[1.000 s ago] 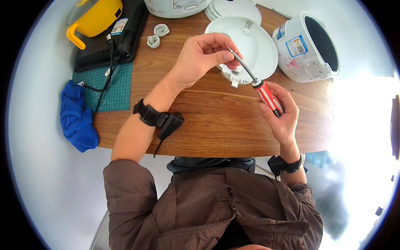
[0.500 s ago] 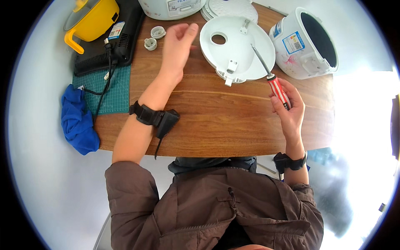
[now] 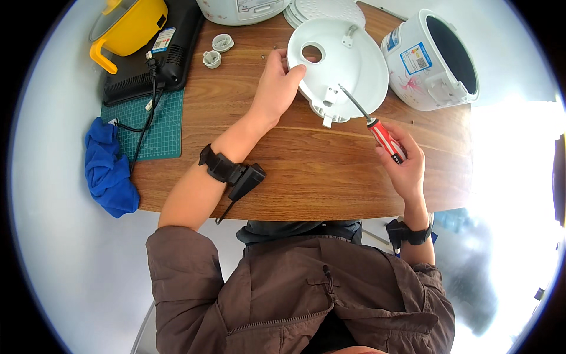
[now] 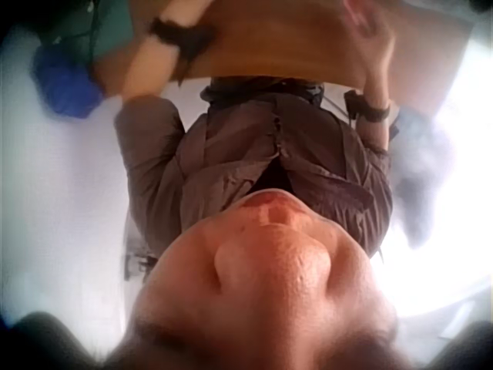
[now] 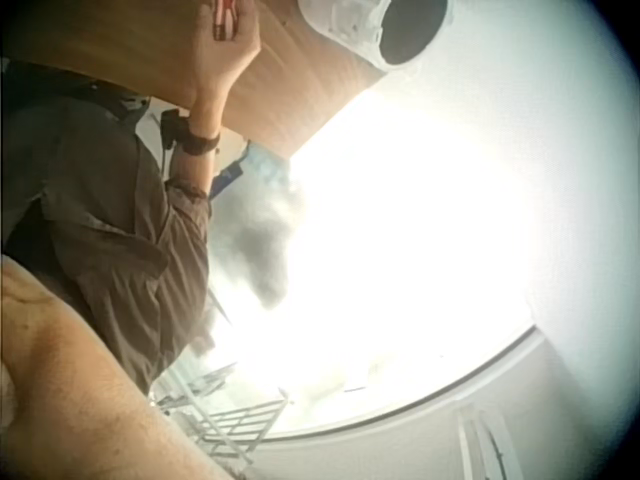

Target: The person assembles a white rice cooker by connecting internal wires, placing the heating base, and securing the outer casing and lid with screws. The person uses a screwdriver to fasten multiple screws on the body and lid.

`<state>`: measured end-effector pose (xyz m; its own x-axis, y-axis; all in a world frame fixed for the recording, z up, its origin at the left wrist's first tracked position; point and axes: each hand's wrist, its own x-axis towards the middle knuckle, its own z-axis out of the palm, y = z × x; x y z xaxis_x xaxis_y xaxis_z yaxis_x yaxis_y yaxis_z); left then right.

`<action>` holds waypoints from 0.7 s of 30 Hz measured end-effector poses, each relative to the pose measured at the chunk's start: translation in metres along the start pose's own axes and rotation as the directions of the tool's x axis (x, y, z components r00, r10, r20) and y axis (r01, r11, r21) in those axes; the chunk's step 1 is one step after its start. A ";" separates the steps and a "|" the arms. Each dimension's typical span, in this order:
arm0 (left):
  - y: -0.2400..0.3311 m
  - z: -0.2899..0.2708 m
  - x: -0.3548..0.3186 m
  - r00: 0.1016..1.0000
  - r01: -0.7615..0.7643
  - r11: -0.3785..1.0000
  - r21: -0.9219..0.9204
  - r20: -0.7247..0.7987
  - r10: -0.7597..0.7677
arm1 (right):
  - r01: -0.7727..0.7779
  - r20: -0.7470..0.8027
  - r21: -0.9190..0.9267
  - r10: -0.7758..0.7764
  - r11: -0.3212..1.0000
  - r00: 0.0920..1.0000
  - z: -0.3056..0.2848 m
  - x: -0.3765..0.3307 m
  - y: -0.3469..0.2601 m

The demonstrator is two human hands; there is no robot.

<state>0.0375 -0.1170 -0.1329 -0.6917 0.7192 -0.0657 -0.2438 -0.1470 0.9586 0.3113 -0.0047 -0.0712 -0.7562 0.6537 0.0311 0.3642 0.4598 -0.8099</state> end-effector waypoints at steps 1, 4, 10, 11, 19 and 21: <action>-0.003 0.001 0.000 1.000 -0.021 0.999 -0.034 -0.002 0.021 | 0.015 0.003 -0.027 -0.015 1.000 1.000 -0.001 -0.001 -0.002; -0.004 0.007 -0.004 0.975 -0.211 0.977 -0.017 -0.073 0.209 | 0.050 0.023 -0.127 -0.047 0.991 0.999 0.000 -0.003 -0.008; 0.008 0.012 -0.007 0.929 -0.359 0.921 -0.153 -0.159 0.335 | 0.158 0.006 -0.159 -0.159 0.975 0.987 0.020 -0.004 -0.030; 0.009 0.012 -0.007 0.921 -0.384 0.901 -0.203 -0.156 0.357 | 0.175 0.007 -0.171 -0.176 0.970 0.984 0.021 -0.004 -0.033; 0.020 0.004 -0.009 0.880 -0.475 0.853 -0.219 -0.084 0.468 | 0.186 0.007 -0.172 -0.188 0.967 0.982 0.021 0.002 -0.045; 0.021 0.004 -0.008 0.872 -0.488 0.846 -0.214 -0.061 0.487 | 0.197 0.026 -0.179 -0.196 0.964 0.980 0.021 0.002 -0.045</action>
<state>0.0409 -0.1236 -0.1116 -0.7631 0.5137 0.3922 -0.0145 -0.6203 0.7842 0.2821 -0.0372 -0.0473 -0.8268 0.5350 0.1735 0.2993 0.6797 -0.6697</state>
